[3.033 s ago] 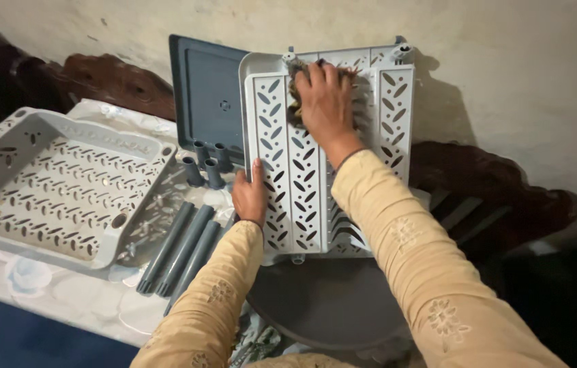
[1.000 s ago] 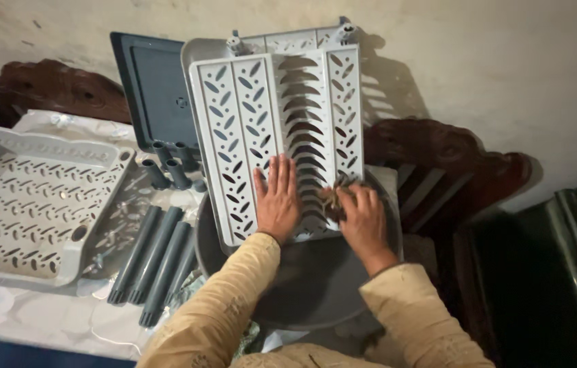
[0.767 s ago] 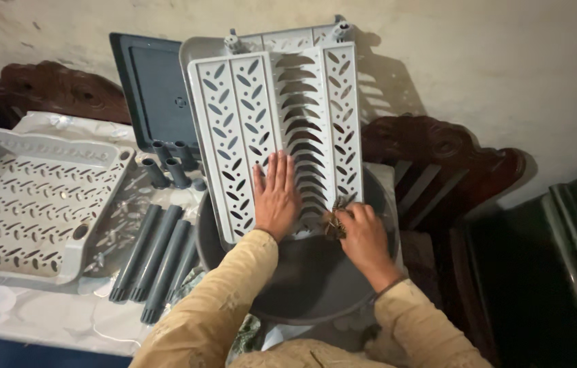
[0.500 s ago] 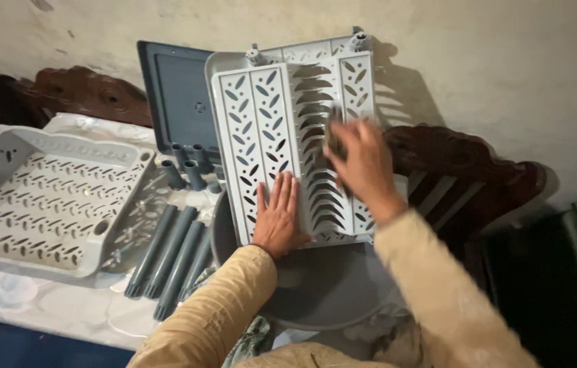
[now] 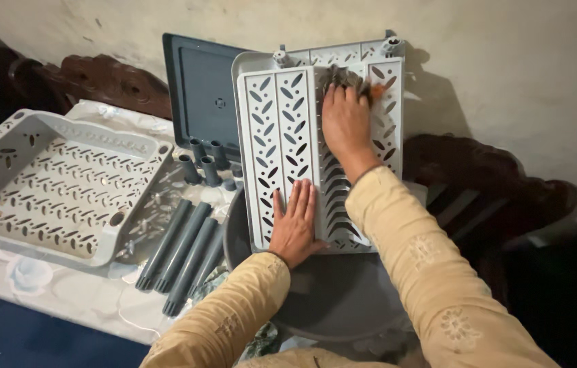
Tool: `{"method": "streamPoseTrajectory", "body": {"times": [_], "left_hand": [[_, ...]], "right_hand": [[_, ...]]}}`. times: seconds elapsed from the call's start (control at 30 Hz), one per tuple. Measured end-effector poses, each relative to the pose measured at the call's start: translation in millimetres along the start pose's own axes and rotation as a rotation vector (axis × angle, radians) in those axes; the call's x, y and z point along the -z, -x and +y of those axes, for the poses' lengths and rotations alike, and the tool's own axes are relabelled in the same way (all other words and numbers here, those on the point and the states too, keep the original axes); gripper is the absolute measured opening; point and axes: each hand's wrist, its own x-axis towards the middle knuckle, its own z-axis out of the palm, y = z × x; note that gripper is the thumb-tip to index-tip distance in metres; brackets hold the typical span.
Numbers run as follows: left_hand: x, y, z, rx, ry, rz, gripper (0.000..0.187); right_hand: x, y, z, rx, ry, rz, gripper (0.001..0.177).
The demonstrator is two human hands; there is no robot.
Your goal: The person wipes the interior and exterior surfaces of a white plastic dish rack using a patterned cloth. They rotate the rack to access different sides and then place it back on the table next to other rack components.
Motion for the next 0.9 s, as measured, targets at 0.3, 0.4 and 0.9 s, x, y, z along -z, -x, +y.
{"method": "streamPoseTrajectory", "body": {"times": [0.3,0.4,0.9], "left_hand": [[-3.4,-1.5,-0.4,-0.005,0.022,0.023,0.137],[-6.2,0.2,-0.4,0.005,0.034,0.013,0.136],[-14.9,-0.6,-1.4,-0.023,0.074,0.162,0.128]], "right_hand": [[38.5,67.0,-18.5,-0.002,-0.093,-0.014,0.036],[49.6,97.2,-27.6,-0.008,-0.132,-0.002,0.038],[99.0,234.1,-64.3,-0.069,-0.335,-0.28,0.04]]}}
